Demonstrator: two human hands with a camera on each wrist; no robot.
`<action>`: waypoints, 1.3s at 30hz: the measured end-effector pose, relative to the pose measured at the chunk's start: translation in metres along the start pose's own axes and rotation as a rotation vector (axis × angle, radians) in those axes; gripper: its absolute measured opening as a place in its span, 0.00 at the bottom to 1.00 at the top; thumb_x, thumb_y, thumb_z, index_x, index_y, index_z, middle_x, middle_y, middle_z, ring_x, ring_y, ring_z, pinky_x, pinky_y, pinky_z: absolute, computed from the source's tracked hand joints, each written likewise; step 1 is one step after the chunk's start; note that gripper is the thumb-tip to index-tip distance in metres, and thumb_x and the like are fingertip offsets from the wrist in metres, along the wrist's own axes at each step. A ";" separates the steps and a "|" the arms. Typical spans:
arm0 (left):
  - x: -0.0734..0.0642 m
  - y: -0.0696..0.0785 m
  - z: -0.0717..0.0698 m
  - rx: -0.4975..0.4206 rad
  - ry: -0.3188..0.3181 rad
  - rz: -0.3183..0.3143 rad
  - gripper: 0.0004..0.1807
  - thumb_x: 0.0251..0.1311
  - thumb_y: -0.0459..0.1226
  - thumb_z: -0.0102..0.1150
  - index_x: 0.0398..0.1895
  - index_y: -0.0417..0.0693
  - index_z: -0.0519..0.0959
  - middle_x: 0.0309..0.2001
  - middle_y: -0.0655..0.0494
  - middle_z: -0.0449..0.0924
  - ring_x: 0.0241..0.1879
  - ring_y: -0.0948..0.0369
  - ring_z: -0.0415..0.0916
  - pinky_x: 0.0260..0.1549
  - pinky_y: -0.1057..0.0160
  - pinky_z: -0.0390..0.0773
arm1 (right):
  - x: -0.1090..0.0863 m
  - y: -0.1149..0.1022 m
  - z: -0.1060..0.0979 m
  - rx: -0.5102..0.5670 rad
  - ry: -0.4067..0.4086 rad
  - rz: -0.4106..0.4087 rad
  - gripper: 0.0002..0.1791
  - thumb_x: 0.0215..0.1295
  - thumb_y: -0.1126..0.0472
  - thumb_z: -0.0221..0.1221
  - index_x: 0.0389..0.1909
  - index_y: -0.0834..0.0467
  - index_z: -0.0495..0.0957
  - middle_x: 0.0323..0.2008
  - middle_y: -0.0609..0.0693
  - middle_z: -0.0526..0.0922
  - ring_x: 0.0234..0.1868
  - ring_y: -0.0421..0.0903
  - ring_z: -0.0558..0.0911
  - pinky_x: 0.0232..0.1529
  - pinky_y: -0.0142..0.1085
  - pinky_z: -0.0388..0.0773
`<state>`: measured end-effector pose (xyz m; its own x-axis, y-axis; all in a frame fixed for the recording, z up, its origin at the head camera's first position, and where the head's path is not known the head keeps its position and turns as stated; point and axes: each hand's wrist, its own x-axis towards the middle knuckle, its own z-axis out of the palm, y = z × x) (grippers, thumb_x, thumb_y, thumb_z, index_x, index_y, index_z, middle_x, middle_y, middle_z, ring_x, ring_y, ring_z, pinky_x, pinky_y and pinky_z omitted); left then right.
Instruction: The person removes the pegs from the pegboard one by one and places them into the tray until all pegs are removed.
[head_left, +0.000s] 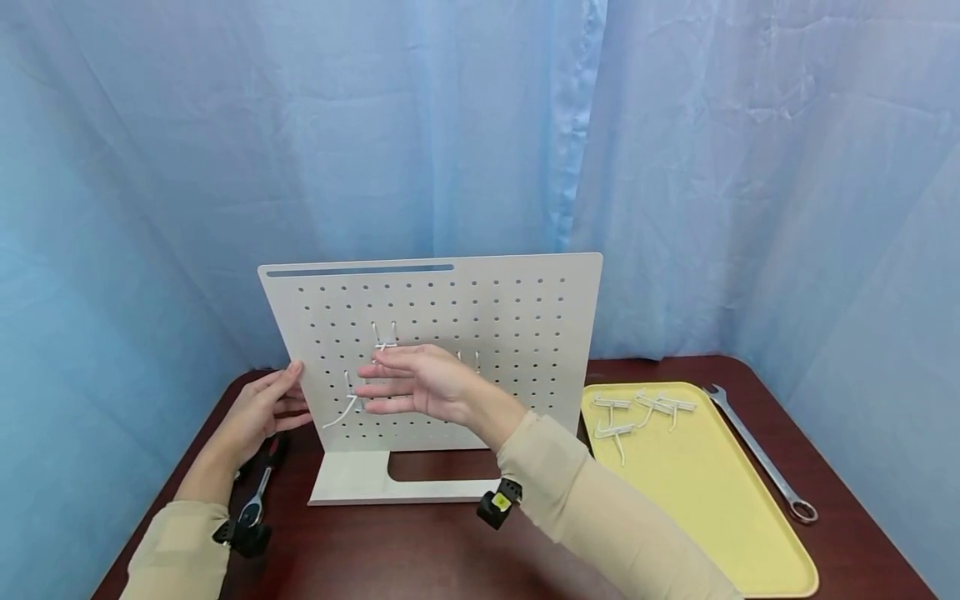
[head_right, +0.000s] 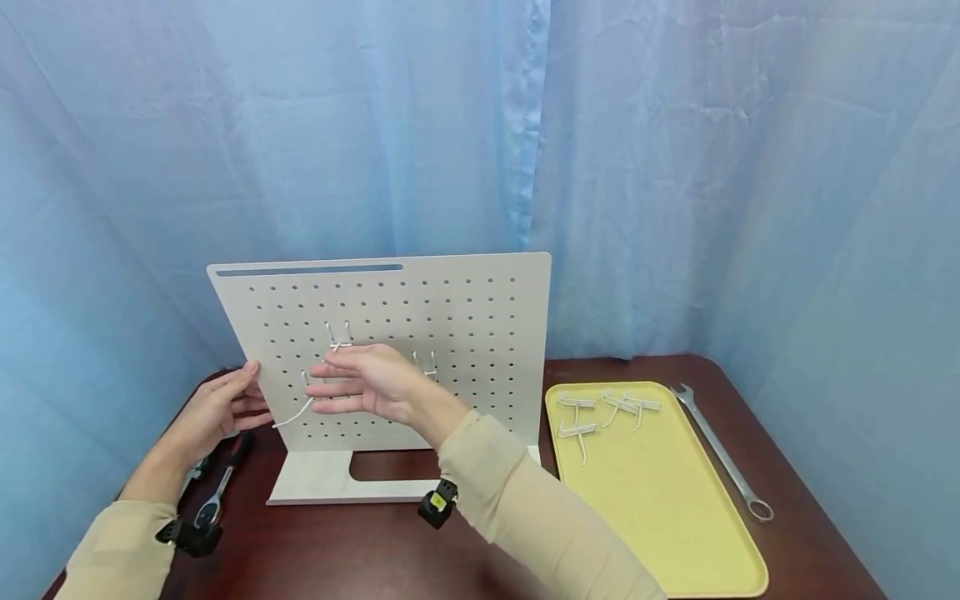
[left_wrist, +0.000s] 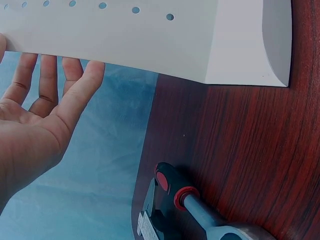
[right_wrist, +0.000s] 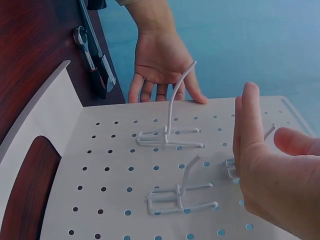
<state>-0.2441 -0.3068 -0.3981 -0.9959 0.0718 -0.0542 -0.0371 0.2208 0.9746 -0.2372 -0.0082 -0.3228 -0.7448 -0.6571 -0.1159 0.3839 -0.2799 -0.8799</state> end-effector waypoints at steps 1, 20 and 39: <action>0.000 0.000 0.000 0.000 0.000 0.000 0.29 0.74 0.58 0.50 0.51 0.38 0.75 0.43 0.46 0.79 0.42 0.58 0.83 0.45 0.53 0.86 | 0.000 0.000 0.000 0.001 0.004 -0.001 0.24 0.79 0.62 0.52 0.68 0.71 0.63 0.66 0.68 0.72 0.60 0.62 0.80 0.53 0.51 0.83; 0.000 0.000 0.000 -0.012 -0.007 0.002 0.29 0.75 0.57 0.50 0.53 0.39 0.76 0.43 0.49 0.82 0.43 0.58 0.83 0.45 0.53 0.86 | 0.008 0.004 0.000 0.030 0.045 -0.010 0.21 0.80 0.62 0.51 0.66 0.71 0.67 0.64 0.65 0.75 0.58 0.60 0.81 0.51 0.48 0.84; 0.000 0.000 0.000 -0.002 -0.007 0.005 0.29 0.75 0.57 0.49 0.54 0.39 0.75 0.44 0.48 0.81 0.42 0.58 0.83 0.45 0.53 0.86 | 0.010 0.004 0.000 0.028 0.038 -0.014 0.21 0.79 0.63 0.53 0.66 0.70 0.69 0.64 0.65 0.76 0.58 0.59 0.82 0.51 0.47 0.84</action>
<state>-0.2443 -0.3070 -0.3986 -0.9956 0.0791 -0.0511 -0.0326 0.2188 0.9752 -0.2435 -0.0161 -0.3273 -0.7703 -0.6259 -0.1220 0.3882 -0.3084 -0.8684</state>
